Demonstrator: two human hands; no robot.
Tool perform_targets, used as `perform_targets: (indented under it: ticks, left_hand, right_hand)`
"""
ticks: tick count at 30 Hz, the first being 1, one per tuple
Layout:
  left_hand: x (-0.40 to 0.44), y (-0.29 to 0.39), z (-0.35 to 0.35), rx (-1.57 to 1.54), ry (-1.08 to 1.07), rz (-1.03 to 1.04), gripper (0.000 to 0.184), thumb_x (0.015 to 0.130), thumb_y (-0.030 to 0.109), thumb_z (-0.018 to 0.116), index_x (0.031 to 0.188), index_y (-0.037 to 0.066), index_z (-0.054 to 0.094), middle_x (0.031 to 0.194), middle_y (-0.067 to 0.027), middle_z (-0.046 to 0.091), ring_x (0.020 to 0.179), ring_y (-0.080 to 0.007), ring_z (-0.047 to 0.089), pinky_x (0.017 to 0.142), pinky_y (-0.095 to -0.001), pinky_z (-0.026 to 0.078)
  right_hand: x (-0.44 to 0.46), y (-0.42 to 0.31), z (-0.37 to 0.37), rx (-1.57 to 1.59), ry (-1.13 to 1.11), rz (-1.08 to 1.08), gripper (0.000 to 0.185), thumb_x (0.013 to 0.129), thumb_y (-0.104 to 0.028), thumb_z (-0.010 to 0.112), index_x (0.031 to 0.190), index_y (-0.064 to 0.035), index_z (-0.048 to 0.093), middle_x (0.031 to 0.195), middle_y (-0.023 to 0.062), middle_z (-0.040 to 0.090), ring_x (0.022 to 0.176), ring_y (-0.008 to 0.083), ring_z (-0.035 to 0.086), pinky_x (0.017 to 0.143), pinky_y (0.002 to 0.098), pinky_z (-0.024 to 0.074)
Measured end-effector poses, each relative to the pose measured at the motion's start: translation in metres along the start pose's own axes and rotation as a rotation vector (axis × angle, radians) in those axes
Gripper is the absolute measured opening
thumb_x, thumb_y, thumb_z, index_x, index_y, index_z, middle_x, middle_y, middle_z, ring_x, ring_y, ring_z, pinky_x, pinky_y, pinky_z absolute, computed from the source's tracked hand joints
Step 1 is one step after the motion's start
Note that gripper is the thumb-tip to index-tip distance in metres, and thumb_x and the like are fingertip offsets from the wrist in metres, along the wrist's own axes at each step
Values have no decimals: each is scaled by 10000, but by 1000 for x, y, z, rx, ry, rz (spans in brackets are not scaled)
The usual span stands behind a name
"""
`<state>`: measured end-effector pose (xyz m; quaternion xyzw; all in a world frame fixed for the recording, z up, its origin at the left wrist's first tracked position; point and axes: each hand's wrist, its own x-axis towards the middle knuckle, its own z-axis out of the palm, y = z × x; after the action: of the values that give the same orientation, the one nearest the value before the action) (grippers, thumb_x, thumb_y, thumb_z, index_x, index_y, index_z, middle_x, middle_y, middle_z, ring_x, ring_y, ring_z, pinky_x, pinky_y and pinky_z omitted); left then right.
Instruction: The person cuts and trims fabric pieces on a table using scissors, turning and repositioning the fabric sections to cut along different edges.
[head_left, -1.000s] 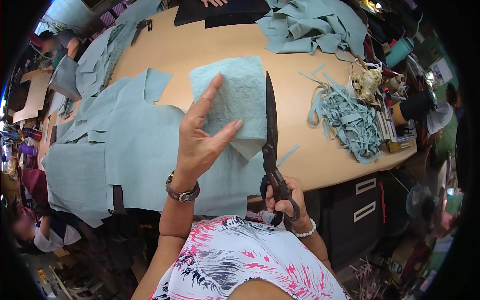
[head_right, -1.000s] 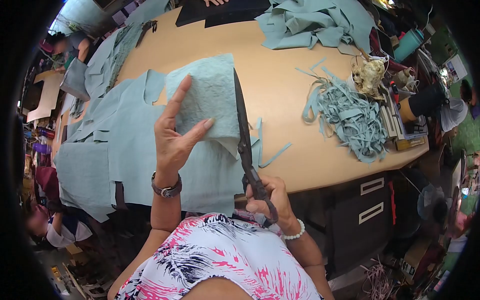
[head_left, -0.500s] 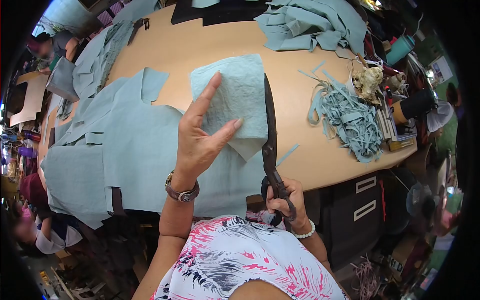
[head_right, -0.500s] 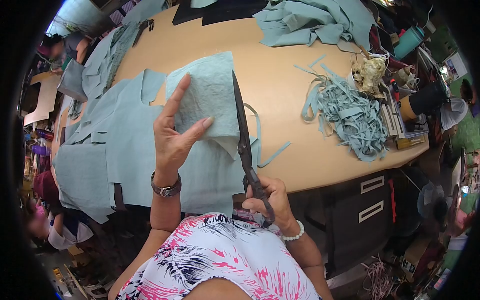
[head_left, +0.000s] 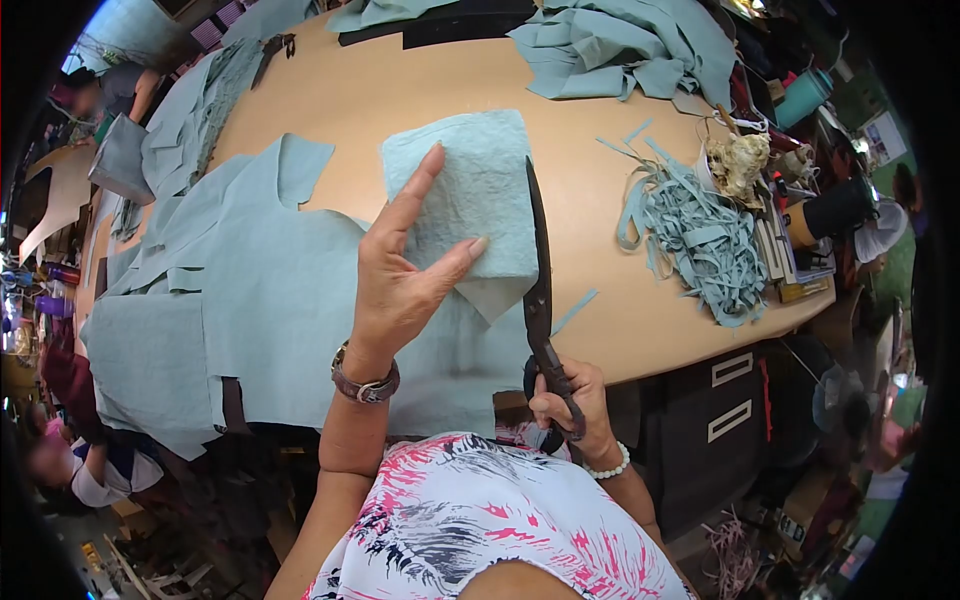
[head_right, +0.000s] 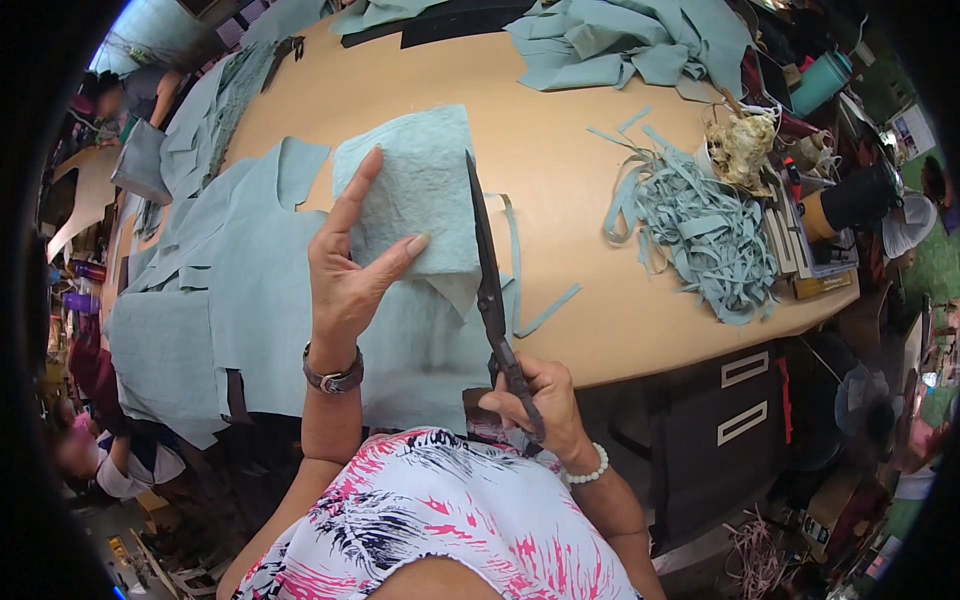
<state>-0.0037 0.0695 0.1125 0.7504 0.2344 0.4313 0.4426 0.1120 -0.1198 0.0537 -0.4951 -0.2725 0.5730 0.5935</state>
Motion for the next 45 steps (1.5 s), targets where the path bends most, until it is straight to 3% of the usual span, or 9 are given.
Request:
perform_targets:
  ticks: [14,45]
  left_hand:
    - [-4,2,2,12,-67,-51,683,655,-1,676,1273,-26,388,1297,-132,430,1221,-197,376,1021,-316,257]
    - [5,-34,13,-55,-93,-166,655,674,-6,659,1273,-14,394,1297,-142,427,1216,-201,381,1011,-318,276]
  right_hand:
    - [15,-8,4,41,-2,-38,299,667,-210,749,726,-28,520,598,-20,504,475,34,470,439,161,364]
    - [41,2,1,47,81,59,206,751,-106,679,691,-34,495,506,-19,469,412,45,440,384,179,325]
